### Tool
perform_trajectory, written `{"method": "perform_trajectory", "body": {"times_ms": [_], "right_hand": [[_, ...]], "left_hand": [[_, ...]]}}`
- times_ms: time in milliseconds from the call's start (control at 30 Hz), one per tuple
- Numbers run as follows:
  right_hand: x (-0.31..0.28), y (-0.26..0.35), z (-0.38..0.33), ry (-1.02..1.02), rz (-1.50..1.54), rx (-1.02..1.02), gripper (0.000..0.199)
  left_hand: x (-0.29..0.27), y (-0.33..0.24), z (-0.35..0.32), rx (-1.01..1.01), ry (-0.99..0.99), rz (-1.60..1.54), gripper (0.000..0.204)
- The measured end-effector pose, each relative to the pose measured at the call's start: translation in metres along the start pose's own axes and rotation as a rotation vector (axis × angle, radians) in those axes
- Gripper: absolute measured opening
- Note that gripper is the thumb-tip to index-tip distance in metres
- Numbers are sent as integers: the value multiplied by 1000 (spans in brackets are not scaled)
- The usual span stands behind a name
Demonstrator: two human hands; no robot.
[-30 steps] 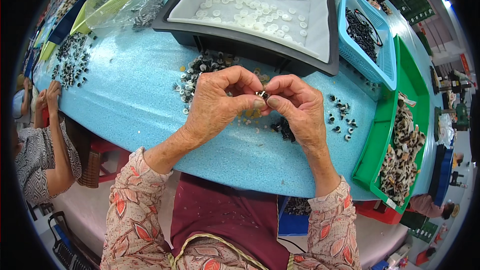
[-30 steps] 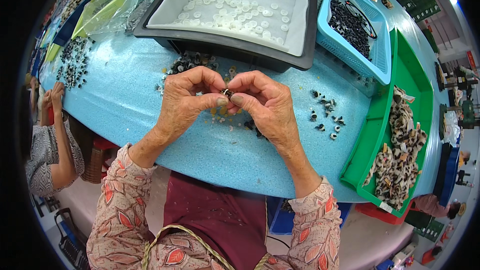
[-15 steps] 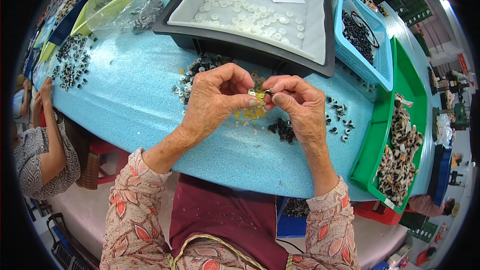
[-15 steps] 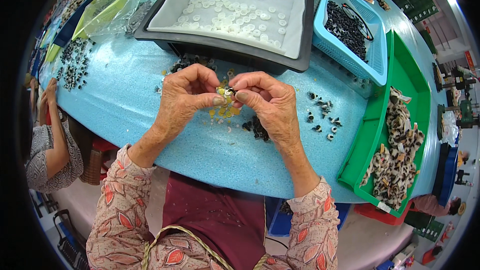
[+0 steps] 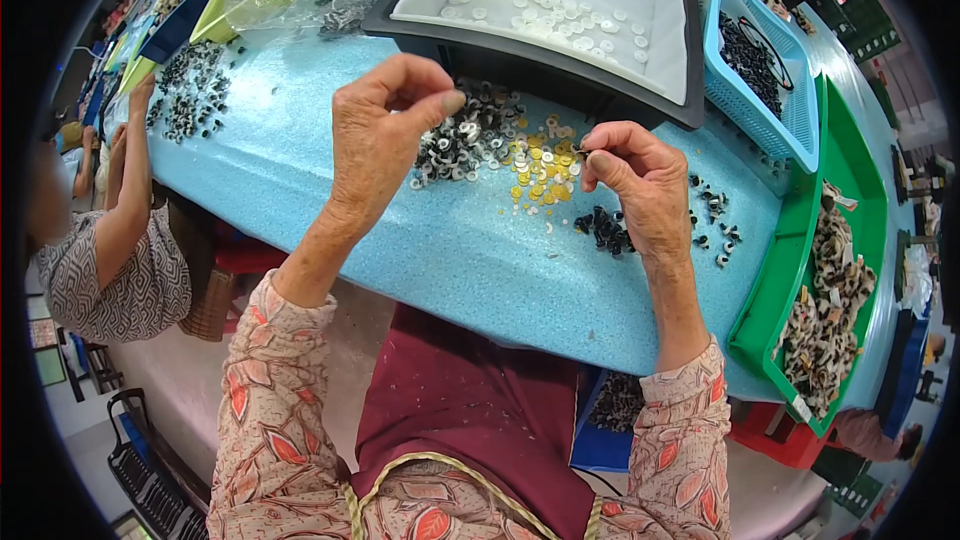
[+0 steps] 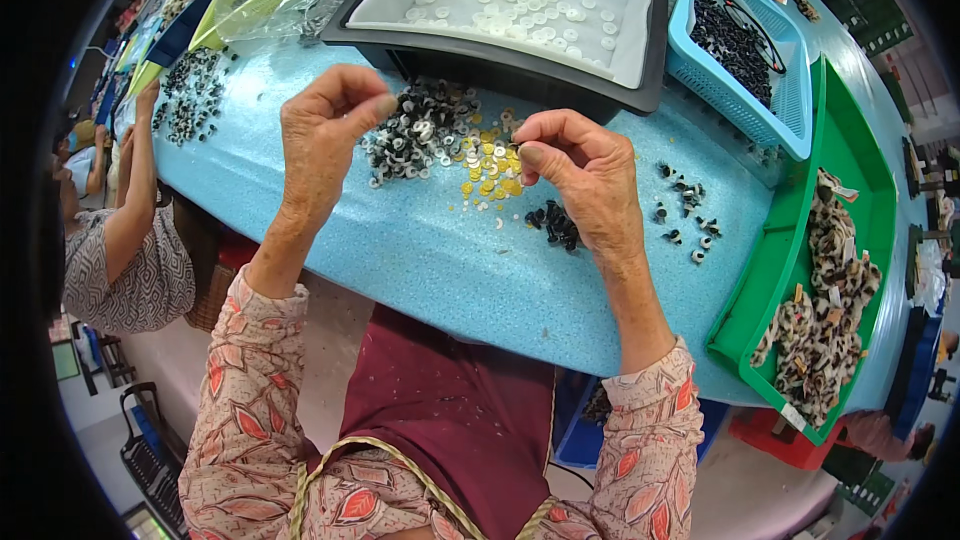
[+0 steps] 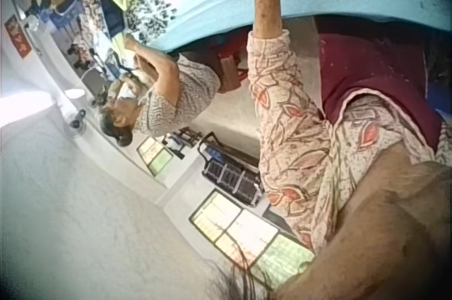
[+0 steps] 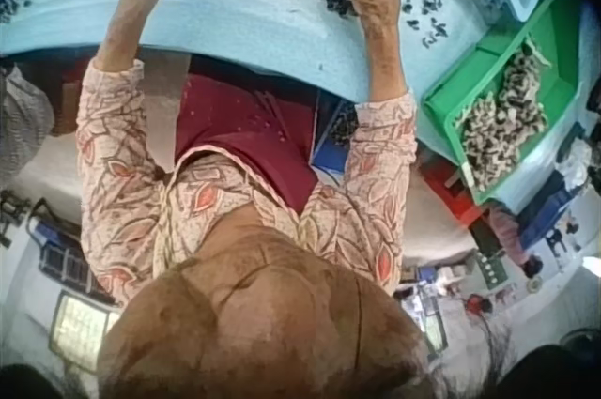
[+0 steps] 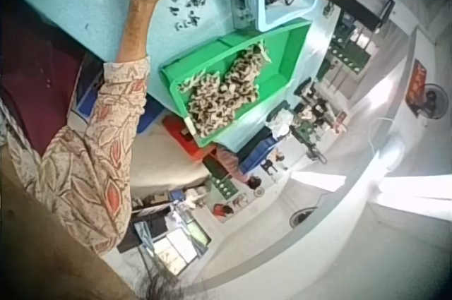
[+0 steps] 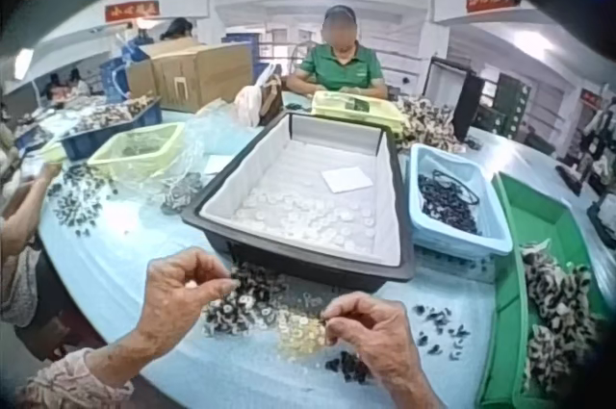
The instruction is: The person sits at a table and assembles small buttons by hand. They pick up a white button and a black shank, press them together, and place the finished button on the table. This process is repeated continuously with components from piles on the table.
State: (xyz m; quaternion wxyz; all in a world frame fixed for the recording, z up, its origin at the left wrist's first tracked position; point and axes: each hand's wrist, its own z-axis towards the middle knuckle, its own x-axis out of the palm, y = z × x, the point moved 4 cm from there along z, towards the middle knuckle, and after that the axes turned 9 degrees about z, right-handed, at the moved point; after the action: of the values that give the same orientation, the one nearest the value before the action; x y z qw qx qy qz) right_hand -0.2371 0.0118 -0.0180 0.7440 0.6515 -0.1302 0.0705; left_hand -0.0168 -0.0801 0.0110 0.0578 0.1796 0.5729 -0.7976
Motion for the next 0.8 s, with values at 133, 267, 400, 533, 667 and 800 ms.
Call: {"method": "perform_trajectory", "body": {"times_ms": [133,267,400,533,667,800], "right_hand": [[1,2,0,-13,41,-29,9],[0,1,1,23,10,5,10],[-3,2,1,-1,31,55,10],[-6,2,2,-32,14,56,11],[-1,3,0,-15,28,36,9],[5,8,-2,10,46,38,12]], "left_hand": [[3,-1,-17,305,184,441,13],[25,-6,-22,429,131,572,18],[40,3,-20,468,208,644,21],[40,-4,-16,377,237,479,16],[48,1,-13,-16,376,-30,12],[62,1,-14,-180,484,-398,12]]}}
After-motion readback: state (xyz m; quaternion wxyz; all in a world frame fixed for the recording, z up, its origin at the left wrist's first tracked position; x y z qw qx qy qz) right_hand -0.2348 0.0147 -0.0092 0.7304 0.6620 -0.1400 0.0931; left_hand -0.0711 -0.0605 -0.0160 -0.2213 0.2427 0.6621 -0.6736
